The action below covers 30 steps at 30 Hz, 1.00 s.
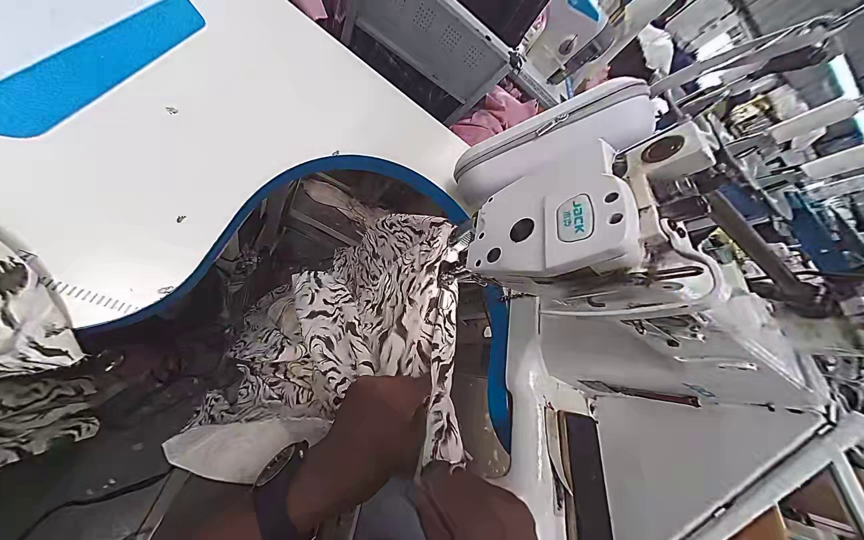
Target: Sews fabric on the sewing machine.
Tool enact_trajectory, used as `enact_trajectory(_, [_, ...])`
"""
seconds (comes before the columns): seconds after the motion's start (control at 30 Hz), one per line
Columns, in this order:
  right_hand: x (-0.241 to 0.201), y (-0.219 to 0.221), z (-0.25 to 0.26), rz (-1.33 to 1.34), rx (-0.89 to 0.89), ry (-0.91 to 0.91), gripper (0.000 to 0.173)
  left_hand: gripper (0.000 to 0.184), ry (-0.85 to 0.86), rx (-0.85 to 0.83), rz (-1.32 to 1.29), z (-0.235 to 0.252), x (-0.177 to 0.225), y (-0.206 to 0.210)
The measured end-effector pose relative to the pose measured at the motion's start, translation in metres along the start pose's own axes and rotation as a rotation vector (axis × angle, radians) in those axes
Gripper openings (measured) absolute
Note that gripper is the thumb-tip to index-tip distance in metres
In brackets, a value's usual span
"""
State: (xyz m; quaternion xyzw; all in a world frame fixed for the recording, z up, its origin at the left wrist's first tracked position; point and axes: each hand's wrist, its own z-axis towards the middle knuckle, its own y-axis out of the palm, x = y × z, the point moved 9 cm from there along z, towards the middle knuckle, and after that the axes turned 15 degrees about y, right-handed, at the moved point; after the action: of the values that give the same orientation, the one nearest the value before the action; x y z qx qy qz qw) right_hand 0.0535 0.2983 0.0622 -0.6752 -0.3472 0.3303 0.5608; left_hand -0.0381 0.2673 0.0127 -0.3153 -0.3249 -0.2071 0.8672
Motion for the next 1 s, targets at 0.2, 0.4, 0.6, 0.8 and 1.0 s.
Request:
enact_trajectory(0.2, [0.001, -0.001, 0.004, 0.013, 0.161, -0.022, 0.011, 0.020, 0.045, 0.022, -0.003, -0.008, 0.001, 0.005])
enact_trajectory(0.4, [0.001, 0.001, 0.019, 0.012, 0.487, -0.030, 0.020, 0.023, -0.015, 0.092, 0.031, -0.010, -0.007, 0.000])
enact_trajectory(0.6, [-0.003, -0.010, 0.035, 0.002, 0.638, 0.005, 0.023, 0.018, -0.006, 0.159, -0.053, -0.001, -0.017, 0.002])
enact_trajectory(0.8, [-0.008, -0.008, 0.047, -0.069, 0.667, 0.069, 0.026, 0.024, -0.105, 0.185, -0.237, 0.000, -0.038, 0.013])
enact_trajectory(1.0, [0.035, 0.012, 0.047, 0.196, 0.506, 0.220, 0.031, 0.031, -0.248, 0.145, -0.388, 0.010, -0.056, 0.017])
